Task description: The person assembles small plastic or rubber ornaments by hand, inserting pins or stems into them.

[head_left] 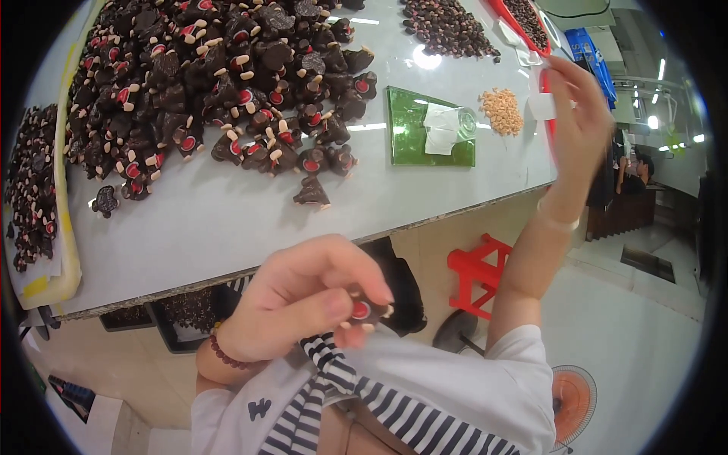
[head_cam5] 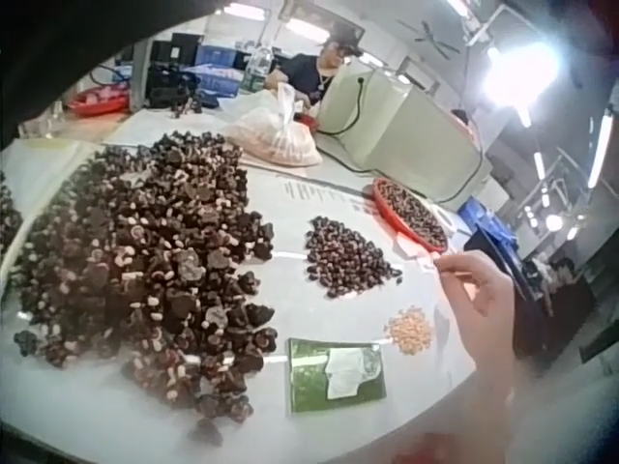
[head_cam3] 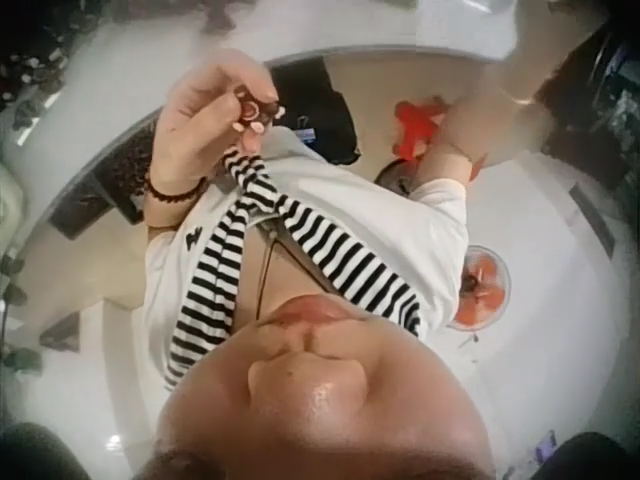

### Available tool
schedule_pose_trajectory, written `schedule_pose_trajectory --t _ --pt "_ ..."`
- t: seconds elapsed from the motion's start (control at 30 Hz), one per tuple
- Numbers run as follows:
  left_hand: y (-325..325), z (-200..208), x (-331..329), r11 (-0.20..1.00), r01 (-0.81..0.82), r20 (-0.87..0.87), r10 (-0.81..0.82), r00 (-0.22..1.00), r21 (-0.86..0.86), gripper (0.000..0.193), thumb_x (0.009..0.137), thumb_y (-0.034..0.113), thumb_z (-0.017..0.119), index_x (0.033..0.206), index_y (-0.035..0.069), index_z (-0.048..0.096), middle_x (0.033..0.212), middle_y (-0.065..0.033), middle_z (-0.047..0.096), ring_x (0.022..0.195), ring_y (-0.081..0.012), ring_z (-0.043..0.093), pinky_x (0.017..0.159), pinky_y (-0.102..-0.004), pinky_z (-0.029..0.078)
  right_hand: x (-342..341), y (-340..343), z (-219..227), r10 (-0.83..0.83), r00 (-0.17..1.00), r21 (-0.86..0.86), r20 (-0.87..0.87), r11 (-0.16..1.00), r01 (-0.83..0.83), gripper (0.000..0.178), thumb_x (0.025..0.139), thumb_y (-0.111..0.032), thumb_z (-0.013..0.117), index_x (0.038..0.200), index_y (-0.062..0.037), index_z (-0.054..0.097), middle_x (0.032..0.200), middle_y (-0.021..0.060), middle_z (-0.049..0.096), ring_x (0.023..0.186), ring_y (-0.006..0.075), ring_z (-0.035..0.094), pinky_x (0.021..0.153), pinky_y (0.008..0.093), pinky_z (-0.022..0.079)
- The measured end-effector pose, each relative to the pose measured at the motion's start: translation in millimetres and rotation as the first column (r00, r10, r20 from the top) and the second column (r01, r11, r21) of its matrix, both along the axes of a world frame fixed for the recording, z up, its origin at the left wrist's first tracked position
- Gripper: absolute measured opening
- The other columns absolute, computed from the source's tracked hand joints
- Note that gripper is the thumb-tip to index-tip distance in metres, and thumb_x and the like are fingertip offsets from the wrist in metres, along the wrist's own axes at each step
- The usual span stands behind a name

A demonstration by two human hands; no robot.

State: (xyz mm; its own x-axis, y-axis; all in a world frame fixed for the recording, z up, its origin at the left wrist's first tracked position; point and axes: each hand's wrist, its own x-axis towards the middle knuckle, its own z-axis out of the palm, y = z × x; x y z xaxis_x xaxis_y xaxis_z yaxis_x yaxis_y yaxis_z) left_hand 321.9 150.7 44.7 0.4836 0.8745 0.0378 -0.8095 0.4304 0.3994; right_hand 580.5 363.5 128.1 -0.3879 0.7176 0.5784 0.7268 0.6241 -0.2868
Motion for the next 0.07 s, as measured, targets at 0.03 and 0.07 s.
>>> schedule_pose_trajectory --t 0.03,0.07 --pt "-5 -4 -4 0.996 -0.082 -0.001 0.082 0.997 -0.031 0.021 0.09 0.017 0.052 0.104 0.002 0.054 0.09 -0.0049 0.057 0.072 -0.006 0.056 0.062 -0.0172 0.045 3 29 -22 0.057 0.998 -0.186 -0.011 0.981 -0.058 0.021 0.083 -0.007 0.058 0.102 -0.007 0.065 0.09 0.0085 0.065 0.083 0.0173 0.061 0.076 0.0241 0.046" --pt "-7 -6 -7 0.998 -0.068 0.008 0.068 0.998 -0.017 0.024 0.089 0.018 0.053 0.106 0.002 0.054 0.092 -0.0063 0.058 0.073 -0.0077 0.057 0.064 -0.0195 0.046 7 40 -27 0.069 0.998 -0.342 0.007 0.938 -0.063 0.022 0.082 -0.006 0.058 0.103 -0.0084 0.066 0.092 0.0081 0.065 0.087 0.0175 0.061 0.081 0.0253 0.046"
